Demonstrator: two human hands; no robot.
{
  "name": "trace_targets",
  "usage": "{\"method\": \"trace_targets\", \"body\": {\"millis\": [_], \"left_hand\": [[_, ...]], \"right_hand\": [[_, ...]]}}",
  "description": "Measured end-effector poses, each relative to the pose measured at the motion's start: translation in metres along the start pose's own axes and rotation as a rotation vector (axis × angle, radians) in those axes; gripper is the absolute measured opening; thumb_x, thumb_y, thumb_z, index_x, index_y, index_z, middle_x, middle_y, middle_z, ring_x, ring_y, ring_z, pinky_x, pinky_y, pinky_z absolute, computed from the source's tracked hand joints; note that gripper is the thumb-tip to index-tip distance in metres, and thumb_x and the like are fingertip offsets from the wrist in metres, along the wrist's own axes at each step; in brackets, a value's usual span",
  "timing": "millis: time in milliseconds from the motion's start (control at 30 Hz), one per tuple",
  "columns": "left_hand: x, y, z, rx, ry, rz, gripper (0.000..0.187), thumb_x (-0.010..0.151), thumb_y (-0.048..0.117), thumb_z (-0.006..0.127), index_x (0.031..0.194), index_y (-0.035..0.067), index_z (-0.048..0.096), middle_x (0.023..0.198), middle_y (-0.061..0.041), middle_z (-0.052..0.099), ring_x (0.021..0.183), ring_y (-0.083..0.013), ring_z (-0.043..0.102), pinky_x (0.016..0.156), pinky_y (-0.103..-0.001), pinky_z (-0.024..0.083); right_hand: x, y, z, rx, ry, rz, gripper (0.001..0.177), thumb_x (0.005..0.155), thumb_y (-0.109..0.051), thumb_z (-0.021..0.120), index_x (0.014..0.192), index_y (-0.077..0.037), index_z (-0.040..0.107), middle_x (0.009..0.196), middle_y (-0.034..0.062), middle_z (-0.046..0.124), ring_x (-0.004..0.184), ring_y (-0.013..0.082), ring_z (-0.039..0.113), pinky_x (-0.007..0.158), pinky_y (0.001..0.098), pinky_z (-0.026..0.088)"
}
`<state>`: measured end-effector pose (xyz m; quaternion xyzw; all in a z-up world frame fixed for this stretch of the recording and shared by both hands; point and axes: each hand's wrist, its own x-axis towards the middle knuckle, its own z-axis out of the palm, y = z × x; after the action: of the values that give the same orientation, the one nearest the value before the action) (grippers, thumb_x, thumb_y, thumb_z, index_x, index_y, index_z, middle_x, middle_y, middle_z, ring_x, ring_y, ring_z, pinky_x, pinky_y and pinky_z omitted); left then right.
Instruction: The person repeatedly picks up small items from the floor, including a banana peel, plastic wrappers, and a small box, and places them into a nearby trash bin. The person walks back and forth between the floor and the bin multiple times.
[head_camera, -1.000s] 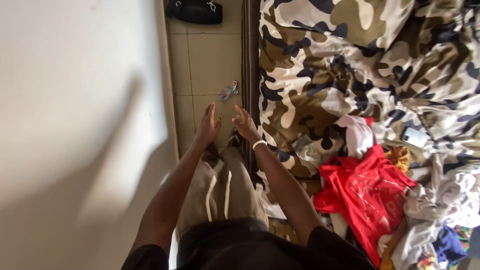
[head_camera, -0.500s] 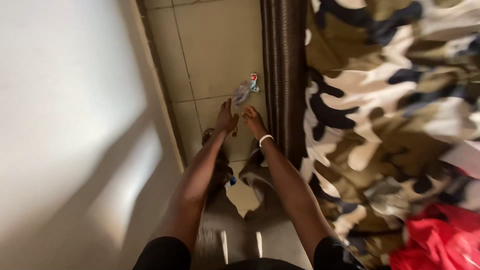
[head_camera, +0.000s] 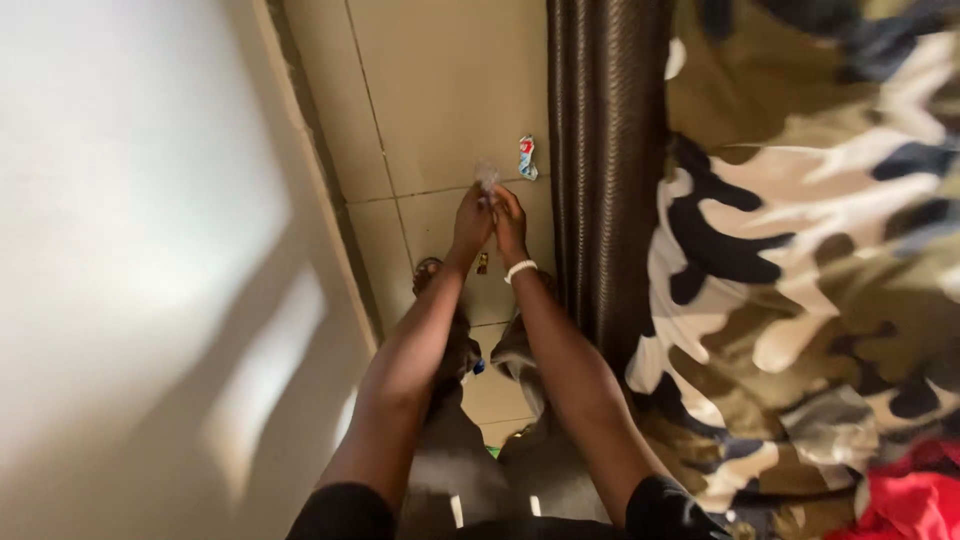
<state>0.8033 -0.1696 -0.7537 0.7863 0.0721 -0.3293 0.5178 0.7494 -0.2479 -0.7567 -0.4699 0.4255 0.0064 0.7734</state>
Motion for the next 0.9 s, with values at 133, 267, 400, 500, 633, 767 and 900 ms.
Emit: {"method": "trace_targets", "body": {"millis": [133,267,400,500,633,767,900], "left_hand": [[-0.076,0.081,-0.029,-0.201,-0.038,0.108,0.041,0.103,0.01,0.055,0.143,0.004,0.054,0.126,-0.016,0.068,0.109,-0.0242,0.068,0.091,-0.035,0.054],[-0.146,0.179,-0.059,-0.308,-0.203,0.284,0.047,0.097,-0.003,0.048,0.141,0.005,0.061,0.126,-0.012,0.069,0.113,-0.0196,0.066,0.095,-0.031,0.053],[-0.217,0.316,-0.065,-0.142,-0.084,0.282,0.034,0.1,0.001,0.058,0.133,0.008,0.065,0.119,-0.009,0.07,0.108,-0.0175,0.068,0.092,-0.031,0.056],[-0.258,0.403,-0.049,-0.089,-0.121,0.449,0.04,0.093,0.001,0.067,0.132,0.007,0.063,0.123,-0.011,0.065,0.111,-0.0208,0.063,0.092,-0.035,0.054],[-0.305,0.473,-0.018,-0.129,-0.419,0.693,0.044,0.09,0.006,0.077,0.132,0.005,0.064,0.13,-0.014,0.068,0.121,-0.0245,0.063,0.102,-0.039,0.05],[-0.364,0.515,-0.001,-0.007,-0.633,0.754,0.042,0.087,0.007,0.078,0.127,0.005,0.068,0.123,-0.014,0.072,0.114,-0.0229,0.069,0.099,-0.037,0.054],[-0.427,0.555,0.018,0.221,-0.859,0.789,0.04,0.085,0.011,0.08,0.123,0.005,0.069,0.114,-0.014,0.074,0.103,-0.0232,0.072,0.091,-0.036,0.056]], "right_hand": [[-0.067,-0.09,0.014,-0.002,0.133,0.063,0.047,0.095,-0.015,0.07,0.139,-0.011,0.052,0.119,0.0062,0.063,0.107,0.0193,0.06,0.086,0.0362,0.053],[-0.145,-0.206,0.019,0.085,0.067,0.003,0.036,0.101,-0.014,0.066,0.135,-0.005,0.057,0.117,0.007,0.065,0.103,0.0178,0.066,0.085,0.0359,0.058],[-0.227,-0.326,0.003,0.261,-0.011,-0.058,0.028,0.105,-0.015,0.059,0.131,-0.002,0.058,0.118,0.0077,0.068,0.104,0.0197,0.069,0.086,0.0385,0.06],[-0.283,-0.4,-0.018,0.412,-0.024,-0.111,0.03,0.104,-0.012,0.055,0.133,-0.005,0.057,0.119,0.0061,0.068,0.105,0.0196,0.068,0.087,0.0391,0.06],[-0.36,-0.466,-0.054,0.511,-0.013,-0.246,0.028,0.105,-0.011,0.055,0.131,-0.003,0.057,0.118,0.0077,0.068,0.105,0.0208,0.068,0.088,0.0423,0.061],[-0.458,-0.504,-0.083,0.381,0.064,-0.453,0.034,0.104,-0.011,0.06,0.136,-0.002,0.054,0.121,0.0117,0.068,0.104,0.0247,0.069,0.09,0.0416,0.062],[-0.556,-0.525,-0.102,0.397,0.282,-0.526,0.055,0.097,-0.01,0.067,0.148,-0.006,0.046,0.137,0.0091,0.058,0.114,0.0184,0.064,0.092,0.0357,0.058]]}}
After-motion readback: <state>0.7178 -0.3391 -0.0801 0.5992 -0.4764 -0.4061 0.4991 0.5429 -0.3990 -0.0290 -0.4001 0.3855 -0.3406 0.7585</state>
